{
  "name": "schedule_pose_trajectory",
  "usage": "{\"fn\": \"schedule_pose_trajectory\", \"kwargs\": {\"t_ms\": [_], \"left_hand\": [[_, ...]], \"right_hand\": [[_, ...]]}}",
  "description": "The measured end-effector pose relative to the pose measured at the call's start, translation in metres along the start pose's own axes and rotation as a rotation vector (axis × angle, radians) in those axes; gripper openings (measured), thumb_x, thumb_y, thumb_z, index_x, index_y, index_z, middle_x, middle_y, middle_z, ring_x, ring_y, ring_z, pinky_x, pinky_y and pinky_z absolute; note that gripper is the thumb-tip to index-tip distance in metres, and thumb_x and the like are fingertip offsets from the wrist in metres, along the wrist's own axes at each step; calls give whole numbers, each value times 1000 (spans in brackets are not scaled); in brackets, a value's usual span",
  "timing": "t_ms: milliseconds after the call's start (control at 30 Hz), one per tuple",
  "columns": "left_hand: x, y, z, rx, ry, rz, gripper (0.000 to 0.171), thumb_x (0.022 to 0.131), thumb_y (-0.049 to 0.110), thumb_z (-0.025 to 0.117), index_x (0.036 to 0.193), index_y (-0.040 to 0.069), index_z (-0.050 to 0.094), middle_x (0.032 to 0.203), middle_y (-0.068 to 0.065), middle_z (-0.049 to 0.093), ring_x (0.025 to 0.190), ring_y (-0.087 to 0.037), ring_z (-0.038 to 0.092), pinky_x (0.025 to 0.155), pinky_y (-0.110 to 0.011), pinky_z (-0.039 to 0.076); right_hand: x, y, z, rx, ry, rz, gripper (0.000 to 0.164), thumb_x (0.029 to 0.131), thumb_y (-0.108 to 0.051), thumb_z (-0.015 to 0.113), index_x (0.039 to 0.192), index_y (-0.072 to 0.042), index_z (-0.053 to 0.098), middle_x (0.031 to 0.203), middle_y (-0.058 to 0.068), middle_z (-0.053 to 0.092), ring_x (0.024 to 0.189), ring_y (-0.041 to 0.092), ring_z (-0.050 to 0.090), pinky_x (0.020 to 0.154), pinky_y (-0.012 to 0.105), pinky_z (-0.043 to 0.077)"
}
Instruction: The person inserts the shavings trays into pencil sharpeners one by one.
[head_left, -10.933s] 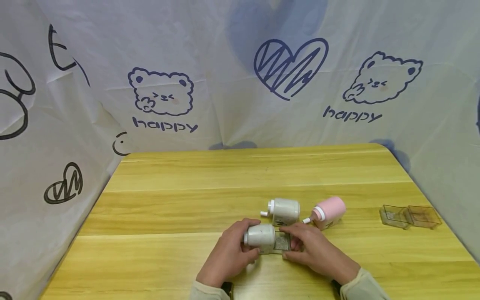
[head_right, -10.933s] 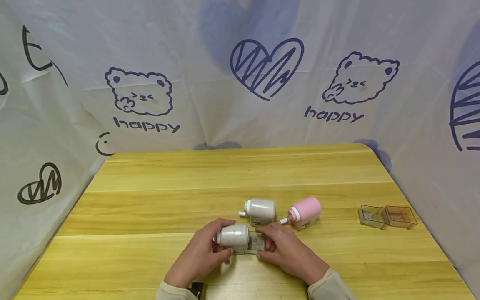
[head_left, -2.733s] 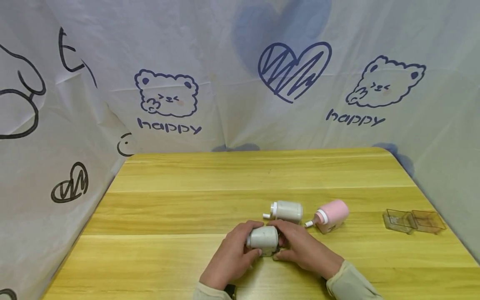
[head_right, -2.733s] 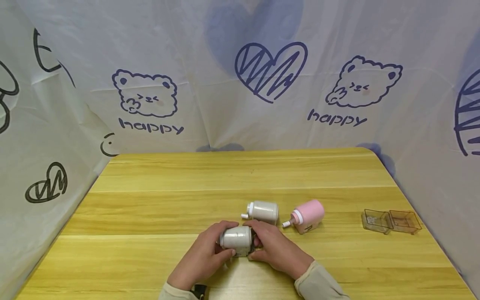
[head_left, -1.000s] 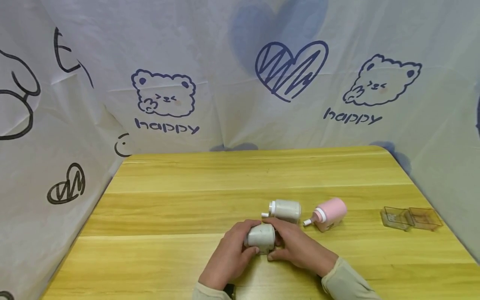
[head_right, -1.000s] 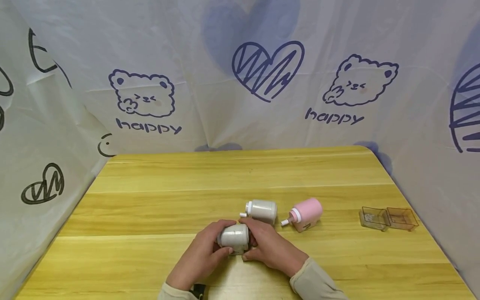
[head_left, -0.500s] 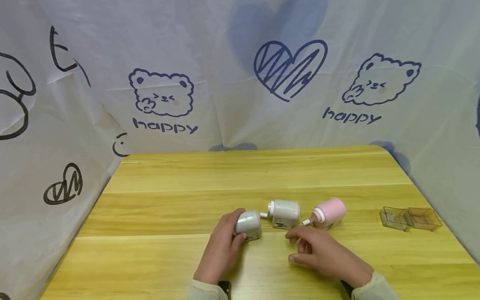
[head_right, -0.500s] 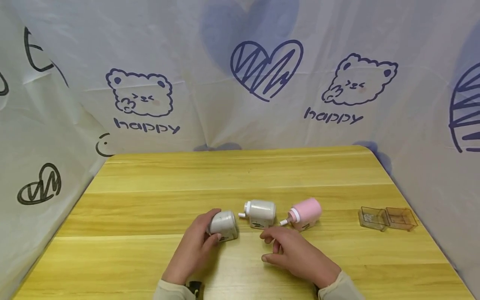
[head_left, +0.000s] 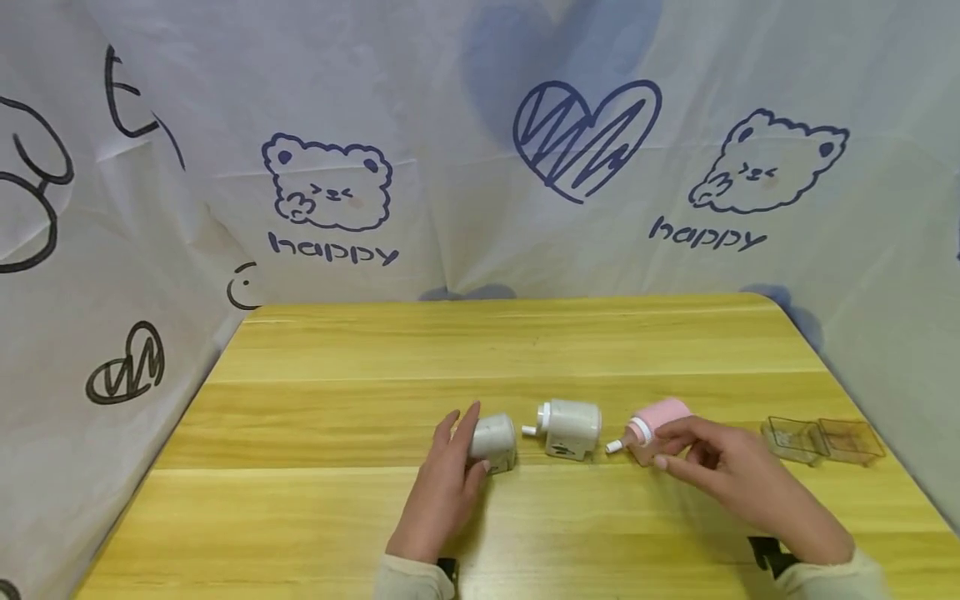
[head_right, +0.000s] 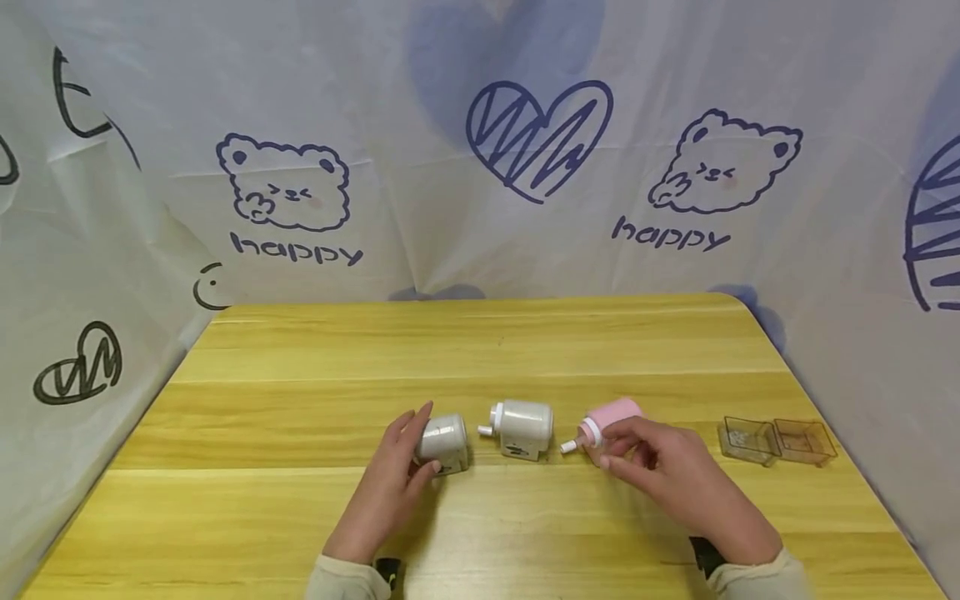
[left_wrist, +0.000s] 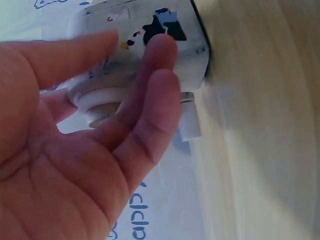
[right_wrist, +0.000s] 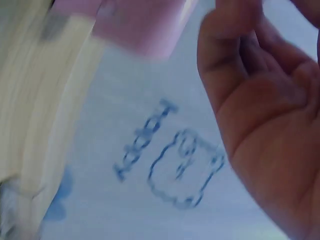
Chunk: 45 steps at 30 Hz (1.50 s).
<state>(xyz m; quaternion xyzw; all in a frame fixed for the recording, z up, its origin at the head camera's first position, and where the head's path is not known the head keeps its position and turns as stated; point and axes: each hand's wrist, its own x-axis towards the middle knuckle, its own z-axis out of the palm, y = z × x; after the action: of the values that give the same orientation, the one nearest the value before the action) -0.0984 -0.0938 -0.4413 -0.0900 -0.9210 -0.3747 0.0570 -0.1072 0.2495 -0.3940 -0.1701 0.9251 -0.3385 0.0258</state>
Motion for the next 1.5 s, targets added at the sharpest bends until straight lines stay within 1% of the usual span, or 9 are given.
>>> {"fn": "schedule_pose_trajectory", "kwargs": {"t_ms": [133,267,367,433,600,767,1067,1300,1500], "left_hand": [[-2,6,-6,-53,60,16,72,88,19,68,150,25,31,146,-12,37,75,-10,55,65,-31,48],[-3,13,-10,-197,163,186,58,87,20,69,140,26,47,127,-4,55,61,-3,48,55,-24,46],[-5,19,-9,-271,124,290,41,89,24,68,128,25,58,112,1,63,62,-1,51,56,-23,47],[-7,23,-6,-295,41,320,33,90,27,67,122,23,63,107,2,64,64,-1,53,58,-22,48],[-9,29,3,-305,-179,322,25,91,30,64,113,19,67,106,6,65,65,2,54,61,-18,47],[-10,31,8,-268,-280,281,25,90,28,66,113,18,67,107,5,65,64,3,54,59,-17,46],[-9,33,12,-224,-344,231,28,89,26,68,114,14,68,107,3,66,63,4,53,58,-18,45],[-8,32,14,-225,-356,203,30,88,26,68,115,14,67,104,4,66,62,4,53,57,-19,45],[-7,31,14,-234,-362,193,30,88,26,68,116,14,67,104,3,67,61,3,53,57,-19,45]], "right_hand": [[-5,23,-14,-76,137,128,39,92,-45,59,115,-14,63,89,-2,61,65,10,52,52,30,43],[-8,51,-24,-171,230,231,52,93,-51,55,121,-7,60,99,8,63,78,17,58,58,34,46],[-9,70,-29,-212,250,281,62,94,-50,53,129,0,52,112,22,58,88,32,58,65,45,46],[-9,81,-30,-241,257,300,65,94,-47,54,133,5,46,120,31,50,100,45,51,75,57,41],[-6,101,-28,-366,235,336,75,88,-41,63,137,9,35,129,42,33,114,62,27,91,73,16],[-7,112,-25,-399,125,417,91,82,-45,67,144,7,24,139,43,16,118,68,16,87,78,11],[-12,116,-26,-308,28,476,81,90,-30,56,145,11,13,142,44,6,116,69,8,86,77,7],[-15,117,-22,-360,128,432,67,86,-11,54,141,13,24,139,43,18,114,68,15,87,75,15],[-15,118,-21,-387,195,395,60,82,-4,52,133,18,31,127,45,29,111,66,22,90,71,17]]}}
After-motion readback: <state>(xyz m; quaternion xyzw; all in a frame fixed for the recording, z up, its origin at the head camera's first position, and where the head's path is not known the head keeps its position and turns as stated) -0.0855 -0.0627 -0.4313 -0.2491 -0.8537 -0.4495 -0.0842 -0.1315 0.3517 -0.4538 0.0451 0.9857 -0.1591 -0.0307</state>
